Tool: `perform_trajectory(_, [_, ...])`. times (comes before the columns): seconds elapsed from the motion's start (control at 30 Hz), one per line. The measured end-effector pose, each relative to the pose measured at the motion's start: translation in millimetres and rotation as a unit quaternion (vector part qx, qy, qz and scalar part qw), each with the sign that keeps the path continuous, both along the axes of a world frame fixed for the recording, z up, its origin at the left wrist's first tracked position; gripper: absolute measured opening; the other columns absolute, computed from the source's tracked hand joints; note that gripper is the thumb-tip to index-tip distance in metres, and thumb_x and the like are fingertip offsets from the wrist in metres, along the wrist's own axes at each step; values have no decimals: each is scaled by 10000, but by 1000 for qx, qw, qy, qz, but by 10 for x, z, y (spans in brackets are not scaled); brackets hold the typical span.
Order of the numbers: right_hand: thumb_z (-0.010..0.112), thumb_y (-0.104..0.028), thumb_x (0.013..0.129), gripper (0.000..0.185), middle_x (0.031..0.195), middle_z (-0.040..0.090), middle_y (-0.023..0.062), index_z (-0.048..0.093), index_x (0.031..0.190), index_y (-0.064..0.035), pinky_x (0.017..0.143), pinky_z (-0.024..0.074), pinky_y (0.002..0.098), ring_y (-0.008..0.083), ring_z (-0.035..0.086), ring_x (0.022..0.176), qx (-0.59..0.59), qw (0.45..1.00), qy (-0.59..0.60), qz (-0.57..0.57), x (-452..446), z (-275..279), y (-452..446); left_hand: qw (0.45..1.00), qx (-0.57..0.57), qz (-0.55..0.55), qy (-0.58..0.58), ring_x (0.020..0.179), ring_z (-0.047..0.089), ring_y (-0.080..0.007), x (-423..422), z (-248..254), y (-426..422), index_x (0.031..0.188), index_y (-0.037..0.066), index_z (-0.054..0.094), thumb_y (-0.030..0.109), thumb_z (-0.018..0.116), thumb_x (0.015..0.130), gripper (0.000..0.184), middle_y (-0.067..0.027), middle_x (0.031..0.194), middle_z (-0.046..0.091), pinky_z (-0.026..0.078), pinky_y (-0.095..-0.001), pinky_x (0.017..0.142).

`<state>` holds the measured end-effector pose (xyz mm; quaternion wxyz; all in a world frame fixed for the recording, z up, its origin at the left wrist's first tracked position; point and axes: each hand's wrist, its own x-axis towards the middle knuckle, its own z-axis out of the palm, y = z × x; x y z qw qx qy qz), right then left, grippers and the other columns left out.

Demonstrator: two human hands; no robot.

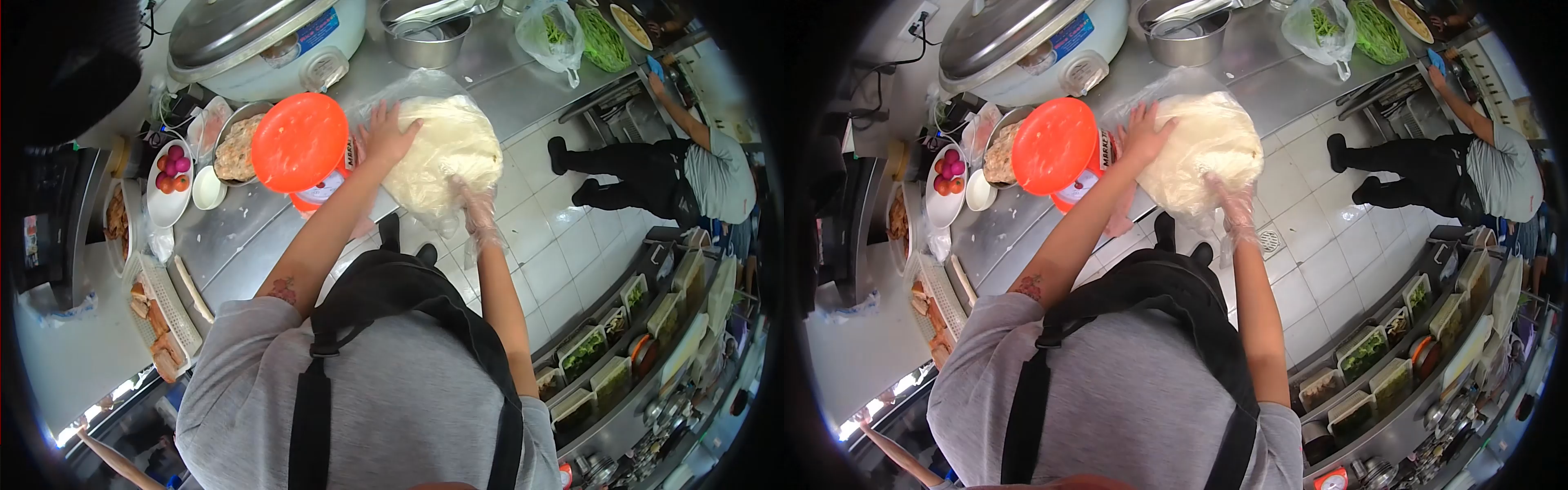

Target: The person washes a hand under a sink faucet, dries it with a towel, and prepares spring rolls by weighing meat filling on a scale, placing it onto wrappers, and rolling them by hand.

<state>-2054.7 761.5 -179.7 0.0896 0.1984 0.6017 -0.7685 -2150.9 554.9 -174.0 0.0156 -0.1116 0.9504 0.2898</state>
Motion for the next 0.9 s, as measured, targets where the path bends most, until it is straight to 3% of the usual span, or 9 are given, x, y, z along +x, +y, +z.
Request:
perform_trajectory(0.1, [833, -239, 780, 902, 1374, 501, 169, 286, 1461, -11, 1013, 460, 380, 260, 539, 1215, -78, 995, -31, -54, 11, 181, 4, 975, -29, -41, 217, 1470, 179, -325, 397, 354, 278, 1478, 160, 408, 593, 649, 813, 829, -214, 1558, 254, 70, -608, 1154])
perform_trajectory(0.17, [778, -349, 828, 869, 1398, 482, 157, 291, 1470, -28, 1043, 433, 397, 258, 506, 1258, -127, 991, -14, -35, 30, 97, 54, 956, -19, -154, 249, 1307, 435, -348, 767, 647, 524, 1462, 135, 422, 477, 731, 776, 826, -247, 1372, 473, 308, -559, 1067])
perform_trajectory(0.27, [671, -487, 889, 824, 1422, 466, 132, 301, 1479, -47, 1075, 398, 412, 256, 457, 1311, -243, 970, -12, -22, 32, 102, 96, 954, 69, -282, -75, 998, 619, -301, 1027, 778, 746, 1473, 147, 410, 283, 755, 789, 778, -145, 1092, 642, 472, -413, 900])
perform_trajectory(0.4, [576, -512, 945, 723, 1435, 460, 96, 353, 1463, -60, 1076, 417, 438, 256, 461, 1318, -461, 887, 1, 11, 126, 101, 281, 928, 313, -203, -5, 798, 650, -191, 989, 475, 686, 1501, 124, 346, 75, 642, 857, 711, -99, 912, 669, 504, -296, 744])
perform_trajectory(0.53, [618, -423, 935, 721, 1418, 473, 107, 325, 1472, -42, 1044, 424, 393, 247, 494, 1272, -254, 967, 15, 3, 175, 92, 176, 791, 599, -47, -114, 838, 633, -109, 713, 709, 493, 1484, 86, 351, 74, 608, 910, 629, -48, 922, 669, 500, -268, 779])
perform_trajectory(0.63, [660, -312, 907, 639, 1317, 558, 121, 416, 1421, -21, 971, 474, 389, 248, 566, 1171, -83, 996, 20, -1, 188, -46, 83, 802, 553, -191, -122, 864, 629, -94, 796, 673, 538, 1435, 90, 439, 93, 607, 916, 545, -58, 969, 665, 499, -262, 789])
perform_trajectory(0.73, [680, -245, 876, 542, 1200, 635, 136, 527, 1327, 14, 897, 505, 374, 243, 622, 1056, 4, 999, -39, -30, 1, -494, 117, 861, 418, -274, -94, 956, 642, -172, 876, 808, 626, 1338, 87, 557, 134, 620, 921, 425, -81, 1042, 668, 501, -318, 850])
perform_trajectory(0.83, [683, -237, 867, 490, 1147, 666, 144, 583, 1250, 52, 855, 513, 357, 237, 646, 987, 37, 996, -28, -77, -123, -510, 84, 940, 155, -208, 222, 1069, 611, -279, 620, 701, 448, 1265, 90, 624, 202, 632, 927, 357, -111, 1142, 654, 466, -395, 944])
perform_trajectory(0.9, [681, -232, 868, 491, 1163, 663, 149, 581, 1238, 74, 844, 513, 347, 231, 648, 987, 24, 996, -11, -84, -106, -665, 125, 965, 79, -118, 221, 1192, 541, -363, 250, 360, 131, 1285, 83, 612, 335, 580, 957, 415, -143, 1245, 628, 403, -441, 1037])
